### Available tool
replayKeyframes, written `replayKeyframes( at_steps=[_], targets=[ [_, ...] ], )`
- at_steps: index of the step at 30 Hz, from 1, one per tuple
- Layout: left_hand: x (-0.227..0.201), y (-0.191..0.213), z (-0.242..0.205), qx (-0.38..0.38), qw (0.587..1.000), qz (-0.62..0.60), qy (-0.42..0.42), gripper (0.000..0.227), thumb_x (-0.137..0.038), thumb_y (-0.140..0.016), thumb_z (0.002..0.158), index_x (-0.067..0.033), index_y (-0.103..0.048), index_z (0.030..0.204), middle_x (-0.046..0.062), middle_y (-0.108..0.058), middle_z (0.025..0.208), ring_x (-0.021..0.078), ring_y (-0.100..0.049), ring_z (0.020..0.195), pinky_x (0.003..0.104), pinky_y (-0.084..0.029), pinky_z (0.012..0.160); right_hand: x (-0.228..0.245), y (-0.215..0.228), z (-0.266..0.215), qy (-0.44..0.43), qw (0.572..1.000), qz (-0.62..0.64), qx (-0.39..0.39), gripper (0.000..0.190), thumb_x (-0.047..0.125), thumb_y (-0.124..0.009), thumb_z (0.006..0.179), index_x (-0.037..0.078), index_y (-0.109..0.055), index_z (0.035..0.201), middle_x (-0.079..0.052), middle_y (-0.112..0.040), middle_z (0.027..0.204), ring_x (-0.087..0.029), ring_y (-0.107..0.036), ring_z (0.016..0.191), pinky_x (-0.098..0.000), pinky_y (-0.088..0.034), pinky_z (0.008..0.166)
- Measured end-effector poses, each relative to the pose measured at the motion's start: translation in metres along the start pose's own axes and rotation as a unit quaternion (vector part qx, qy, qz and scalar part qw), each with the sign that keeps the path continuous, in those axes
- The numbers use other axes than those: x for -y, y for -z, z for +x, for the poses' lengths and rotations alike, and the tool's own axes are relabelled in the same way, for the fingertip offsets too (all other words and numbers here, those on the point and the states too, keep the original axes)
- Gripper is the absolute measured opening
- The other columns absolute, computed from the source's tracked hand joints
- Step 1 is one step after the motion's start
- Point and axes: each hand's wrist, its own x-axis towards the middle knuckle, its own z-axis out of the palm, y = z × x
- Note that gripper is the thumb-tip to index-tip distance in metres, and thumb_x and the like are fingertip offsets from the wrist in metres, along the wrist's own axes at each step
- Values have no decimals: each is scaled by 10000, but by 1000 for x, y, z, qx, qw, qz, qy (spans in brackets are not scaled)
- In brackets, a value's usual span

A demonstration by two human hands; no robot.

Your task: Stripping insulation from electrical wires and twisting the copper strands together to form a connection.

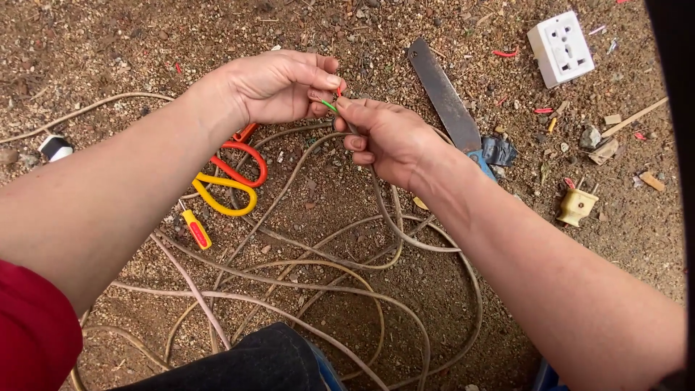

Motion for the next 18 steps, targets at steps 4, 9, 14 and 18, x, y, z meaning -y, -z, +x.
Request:
replayKeyframes(
  at_steps=[4,9,14,18],
  targets=[
    [-2,-22,-6,-62,996,66,1,373,13,-701,875,-38,-589,1228,117,-732,1017,175,-696,902,266,-585,864,-2,3,-1,-7,1000,-1,-27,155,123,-565,1064,3,-639,1126,-45,-613,831,-69,-452,557,-213,-338,447],
    [2,-37,-8,-68,997,36,-8,495,-15,-717,839,-11,-568,1312,114,-704,1036,206,-705,943,329,-602,994,-5,10,-2,19,999,25,-19,135,157,-596,1072,36,-653,1051,-41,-614,823,-72,-444,557,-217,-287,441],
    [0,-50,-8,-92,994,48,-27,455,6,-719,850,-1,-585,1284,112,-684,984,179,-674,862,299,-615,860,-3,8,-15,30,999,29,-9,147,150,-583,1069,38,-669,1109,-31,-599,830,-62,-437,562,-205,-287,436],
    [-5,-54,-6,-122,988,90,-35,228,13,-721,882,-40,-610,1074,99,-681,909,154,-638,775,266,-566,727,-1,10,-20,44,998,51,6,125,138,-579,1074,23,-628,1073,-54,-602,827,-61,-428,543,-200,-274,411]
  ],
)
